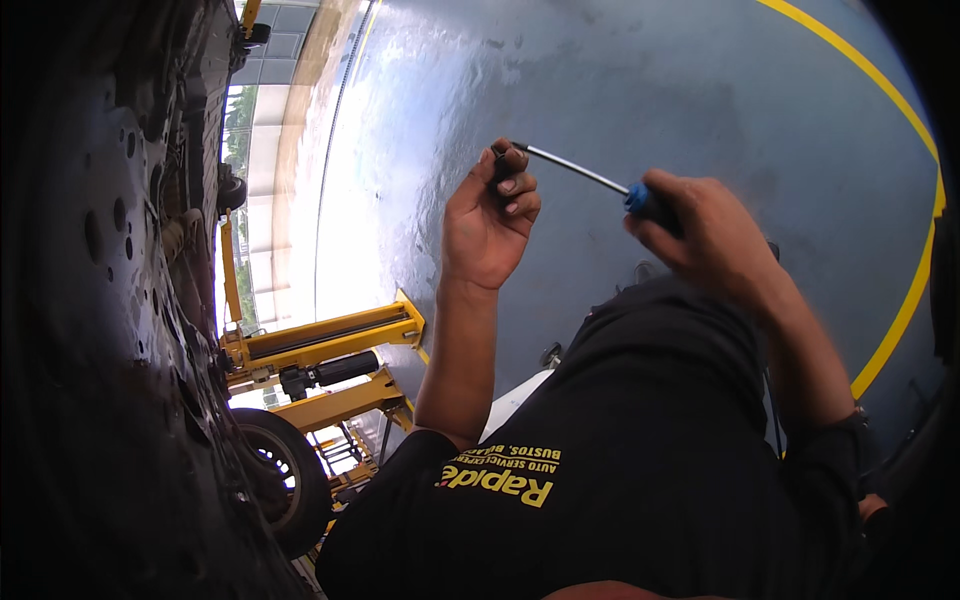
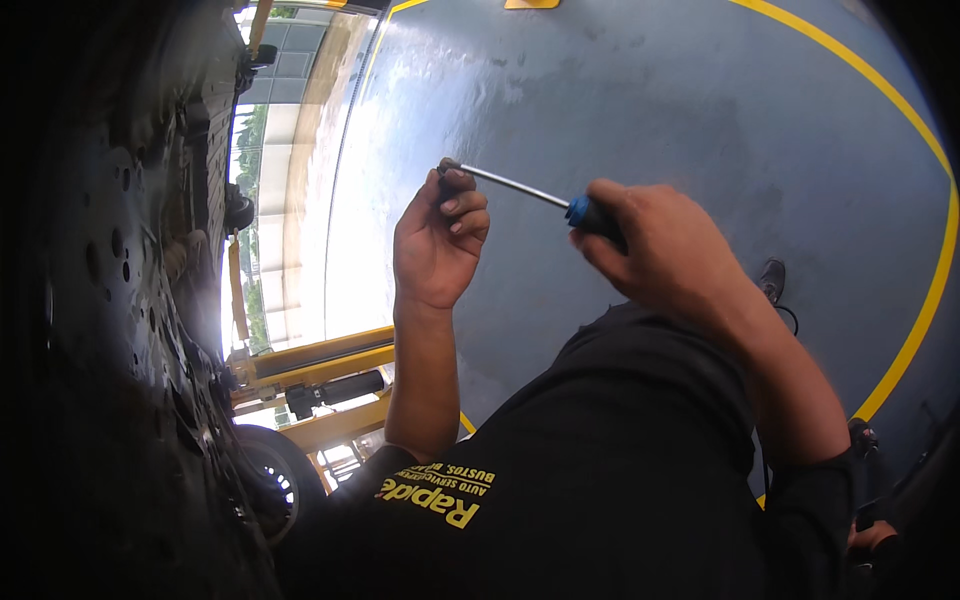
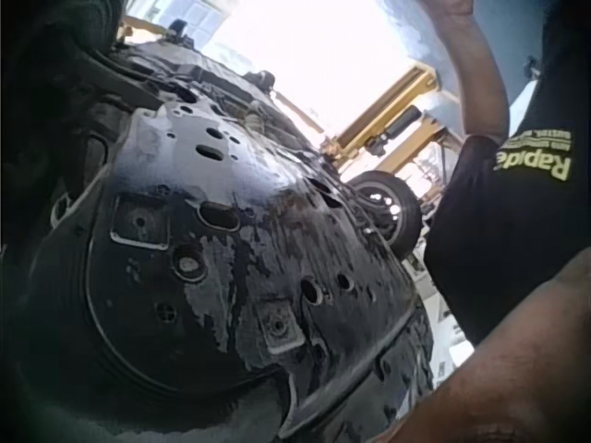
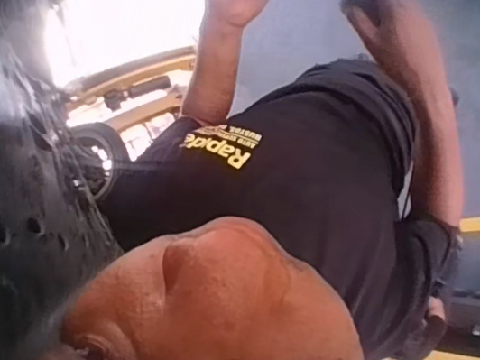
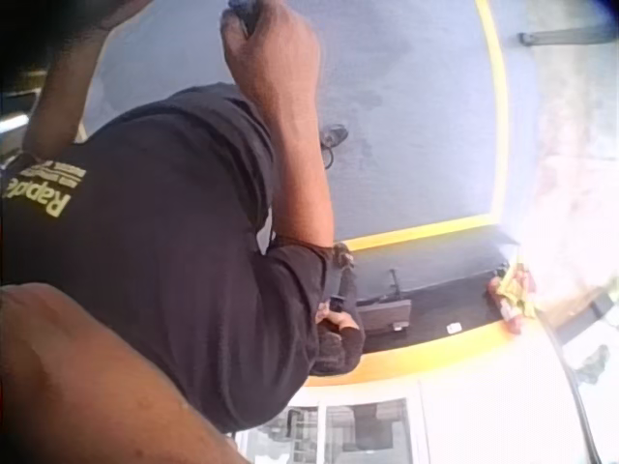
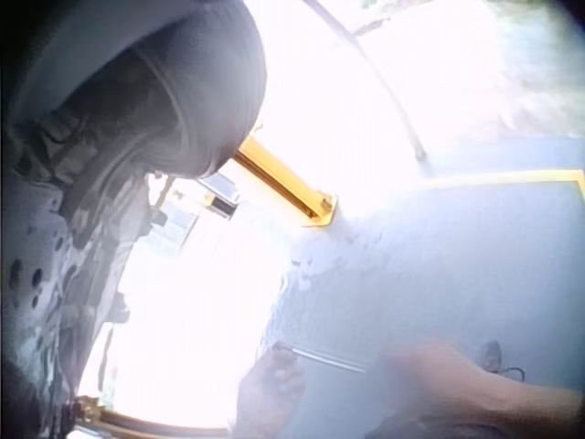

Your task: The person works under a raised vehicle, using a screwdriver to loosen and remove fasteners from the undercarriage. They reposition a drain pan and continue removing fasteners from different areas of the vehicle's underside.

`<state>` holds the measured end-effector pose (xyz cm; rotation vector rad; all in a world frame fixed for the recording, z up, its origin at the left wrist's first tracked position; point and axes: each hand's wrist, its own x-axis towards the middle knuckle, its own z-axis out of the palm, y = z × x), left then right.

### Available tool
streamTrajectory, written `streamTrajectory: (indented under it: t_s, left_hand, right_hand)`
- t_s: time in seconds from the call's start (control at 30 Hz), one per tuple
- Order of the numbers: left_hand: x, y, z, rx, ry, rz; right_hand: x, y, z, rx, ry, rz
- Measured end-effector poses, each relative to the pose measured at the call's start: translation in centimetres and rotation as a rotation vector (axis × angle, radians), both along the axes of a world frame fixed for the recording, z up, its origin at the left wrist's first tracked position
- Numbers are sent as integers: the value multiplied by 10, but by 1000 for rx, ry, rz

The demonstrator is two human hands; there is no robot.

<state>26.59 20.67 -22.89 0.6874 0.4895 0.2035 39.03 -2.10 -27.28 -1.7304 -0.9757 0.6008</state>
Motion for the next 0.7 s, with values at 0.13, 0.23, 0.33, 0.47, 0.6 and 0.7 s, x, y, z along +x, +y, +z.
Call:
streamTrajectory:
  t_s: [0.13,0.23,0.33,0.47,0.6,0.7]
  left_hand:
    - [12,-30,14,-2,-5,134]
    - [14,-32,26,9,-91,135]
    - [13,-34,38,50,-120,157]
    - [10,-41,47,64,-151,163]
    - [6,-49,52,234,-157,185]
    - [2,-53,57,416,-84,282]
  right_hand:
    - [-5,-5,14,3,25,63]
    - [-7,0,19,30,28,103]
    - [-11,5,26,56,39,112]
    - [-20,3,28,171,91,103]
    - [-16,-6,36,160,238,203]
    - [-8,-5,34,160,503,346]
